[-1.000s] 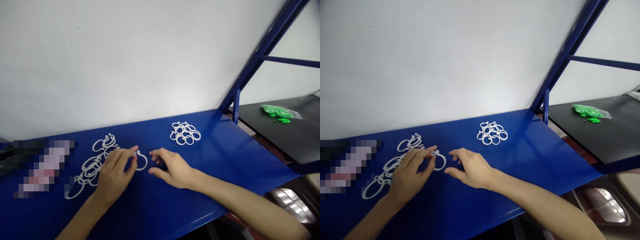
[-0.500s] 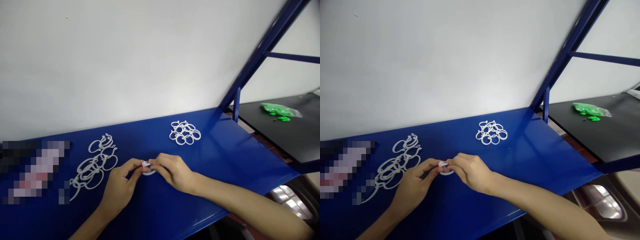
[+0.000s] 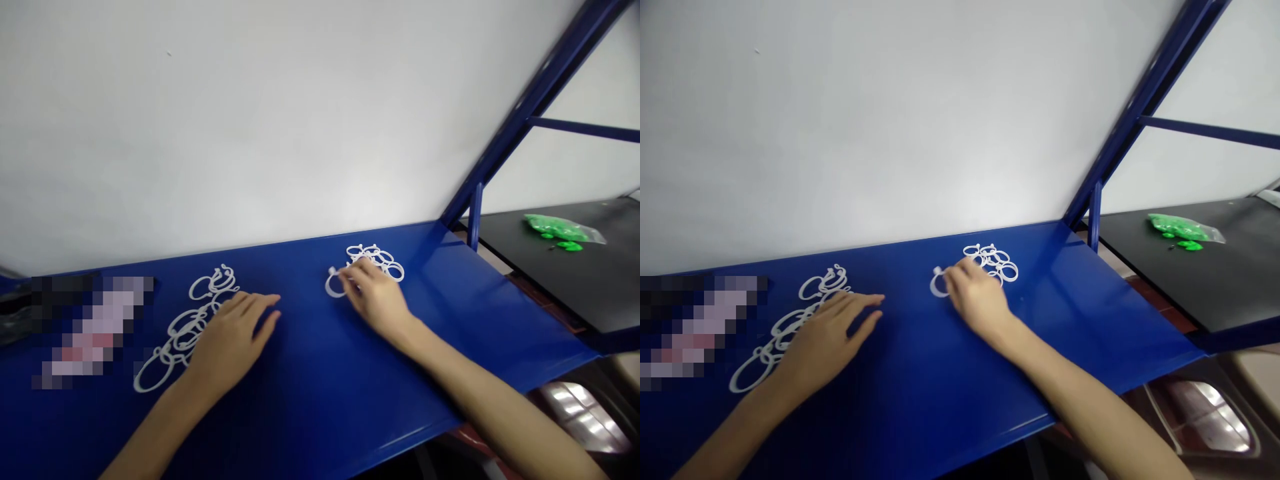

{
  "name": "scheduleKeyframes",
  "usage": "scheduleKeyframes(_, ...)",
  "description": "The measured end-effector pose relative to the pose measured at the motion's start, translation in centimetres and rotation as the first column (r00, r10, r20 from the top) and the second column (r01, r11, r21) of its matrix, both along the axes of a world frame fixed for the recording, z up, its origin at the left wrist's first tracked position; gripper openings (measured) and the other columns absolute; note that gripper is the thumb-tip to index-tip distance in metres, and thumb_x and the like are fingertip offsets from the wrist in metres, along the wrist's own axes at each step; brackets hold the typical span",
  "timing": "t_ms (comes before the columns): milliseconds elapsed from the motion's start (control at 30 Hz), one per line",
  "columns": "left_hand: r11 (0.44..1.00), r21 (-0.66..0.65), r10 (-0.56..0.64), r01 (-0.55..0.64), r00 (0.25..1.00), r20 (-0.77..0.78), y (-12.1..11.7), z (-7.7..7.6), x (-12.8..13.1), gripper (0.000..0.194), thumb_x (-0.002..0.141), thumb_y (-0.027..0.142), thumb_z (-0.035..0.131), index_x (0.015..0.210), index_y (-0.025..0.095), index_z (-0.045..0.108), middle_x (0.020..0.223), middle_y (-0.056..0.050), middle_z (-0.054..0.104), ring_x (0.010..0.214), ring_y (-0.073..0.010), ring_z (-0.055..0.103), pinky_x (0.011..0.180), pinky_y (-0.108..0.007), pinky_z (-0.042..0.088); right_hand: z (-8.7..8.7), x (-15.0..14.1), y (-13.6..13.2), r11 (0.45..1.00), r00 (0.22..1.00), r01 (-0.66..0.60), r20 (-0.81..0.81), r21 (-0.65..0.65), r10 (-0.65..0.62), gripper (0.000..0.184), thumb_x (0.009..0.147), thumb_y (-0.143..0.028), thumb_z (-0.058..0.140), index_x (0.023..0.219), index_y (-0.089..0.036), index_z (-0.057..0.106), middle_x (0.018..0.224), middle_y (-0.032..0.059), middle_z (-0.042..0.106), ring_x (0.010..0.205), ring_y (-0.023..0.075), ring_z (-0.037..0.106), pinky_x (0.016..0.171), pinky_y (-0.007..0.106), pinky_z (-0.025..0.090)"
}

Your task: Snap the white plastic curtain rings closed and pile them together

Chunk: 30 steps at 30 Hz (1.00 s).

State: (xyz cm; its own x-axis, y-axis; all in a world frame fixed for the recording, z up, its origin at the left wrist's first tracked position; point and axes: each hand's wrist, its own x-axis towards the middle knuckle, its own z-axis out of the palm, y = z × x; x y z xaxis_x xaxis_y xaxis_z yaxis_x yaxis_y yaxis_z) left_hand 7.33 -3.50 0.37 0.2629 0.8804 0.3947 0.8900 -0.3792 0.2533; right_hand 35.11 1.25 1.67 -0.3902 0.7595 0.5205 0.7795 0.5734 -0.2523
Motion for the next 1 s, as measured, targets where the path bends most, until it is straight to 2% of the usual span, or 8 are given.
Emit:
scheduleKeyframes(100, 0.992, 0.003, 0.123, -0.124, 0.976, -0.181, 1.0, -0.1, -3.0, 0.04, 0.086, 0.023, 0.043, 0.117, 0.019, 0.068, 0.118, -0.011, 0.07, 0.112, -0.0315, 0.061, 0.099, -0.048, 0.048, 0.9, 3.8, 2.7, 0.923, 0.923, 0.381, 0.078, -0.046, -0.377, 0.022, 0.099, -0.025, 0.052, 0.1, -0.016, 0.072, 0.098, 0.0107, 0.067, 0.077, 0.0193, 0.065, 0.068, 0.029, 0.049)
scheduleKeyframes(167, 0.984, -0.053, 0.152, -0.171, 0.954, -0.26, 1.5, -0.3, -4.5, 0.045, 0.08, 0.022, 0.045, 0.117, 0.019, 0.069, 0.121, -0.012, 0.068, 0.114, -0.0343, 0.059, 0.094, -0.05, 0.049, 1.2, 5.9, 4.0, 0.87, 0.876, 0.479, 0.117, -0.113, -0.467, 0.017, 0.096, -0.024, 0.057, 0.103, -0.017, 0.071, 0.095, 0.0086, 0.069, 0.078, 0.0201, 0.066, 0.069, 0.029, 0.047)
scheduleKeyframes(267, 0.972, -0.14, 0.142, -0.19, 0.944, -0.298, 2.0, -0.6, -5.6, 0.041, 0.082, 0.026, 0.044, 0.113, 0.021, 0.07, 0.119, -0.01, 0.069, 0.114, -0.0349, 0.057, 0.09, -0.05, 0.048, 1.1, 7.3, 5.0, 0.836, 0.862, 0.507, 0.154, -0.211, -0.484, 0.016, 0.092, -0.024, 0.062, 0.104, -0.017, 0.069, 0.092, 0.0065, 0.071, 0.082, 0.0205, 0.066, 0.07, 0.028, 0.044)
scheduleKeyframes(400, 0.964, -0.18, 0.141, -0.195, 0.952, -0.273, 2.2, -0.8, -5.7, 0.037, 0.091, 0.036, 0.039, 0.102, 0.024, 0.072, 0.112, -0.008, 0.073, 0.111, -0.0342, 0.057, 0.087, -0.05, 0.045, 0.5, 6.7, 5.0, 0.828, 0.866, 0.5, 0.186, -0.255, -0.465, 0.011, 0.092, -0.025, 0.06, 0.093, -0.019, 0.069, 0.094, 0.0068, 0.072, 0.082, 0.0195, 0.066, 0.067, 0.027, 0.041)
scheduleKeyframes(667, 0.979, -0.016, 0.199, -0.203, 0.971, -0.129, 2.1, 0.1, -5.5, 0.031, 0.093, 0.044, 0.044, 0.098, 0.024, 0.067, 0.094, -0.008, 0.073, 0.097, -0.0327, 0.06, 0.081, -0.045, 0.042, 0.9, 6.2, 4.6, 0.841, 0.867, 0.498, 0.13, -0.211, -0.481, 0.015, 0.095, -0.03, 0.058, 0.095, -0.018, 0.068, 0.091, 0.0063, 0.071, 0.081, 0.0201, 0.065, 0.064, 0.028, 0.039)
scheduleKeyframes(833, 0.973, 0.163, 0.169, -0.165, 0.986, -0.013, 1.6, -0.1, -4.2, 0.025, 0.096, 0.039, 0.048, 0.102, 0.021, 0.065, 0.087, -0.007, 0.072, 0.089, -0.0281, 0.063, 0.084, -0.042, 0.044, 1.5, 5.0, 3.6, 0.921, 0.927, 0.372, -0.013, -0.121, -0.376, 0.013, 0.096, -0.027, 0.058, 0.092, -0.018, 0.066, 0.085, 0.0053, 0.069, 0.08, 0.0203, 0.063, 0.068, 0.03, 0.043)
scheduleKeyframes(933, 0.97, 0.233, 0.055, -0.062, 0.998, 0.038, 0.7, -0.3, -1.9, 0.02, 0.097, 0.034, 0.052, 0.102, 0.021, 0.065, 0.086, -0.004, 0.071, 0.084, -0.0227, 0.064, 0.087, -0.039, 0.046, 1.2, 2.7, 1.9, 0.987, 0.983, 0.088, -0.148, -0.132, -0.107, 0.013, 0.098, -0.027, 0.057, 0.095, -0.019, 0.066, 0.088, 0.0048, 0.069, 0.079, 0.0182, 0.063, 0.074, 0.03, 0.047)
scheduleKeyframes(1000, 0.968, 0.242, -0.078, 0.061, 0.995, 0.061, 0.0, -0.4, 0.0, 0.014, 0.097, 0.028, 0.053, 0.097, 0.022, 0.065, 0.084, -0.001, 0.069, 0.082, -0.0192, 0.063, 0.088, -0.036, 0.046, 0.6, 0.8, 0.2, 0.964, 0.964, -0.169, -0.237, -0.206, 0.118, 0.015, 0.098, -0.032, 0.058, 0.103, -0.019, 0.065, 0.091, 0.0043, 0.07, 0.08, 0.0168, 0.065, 0.075, 0.029, 0.049)
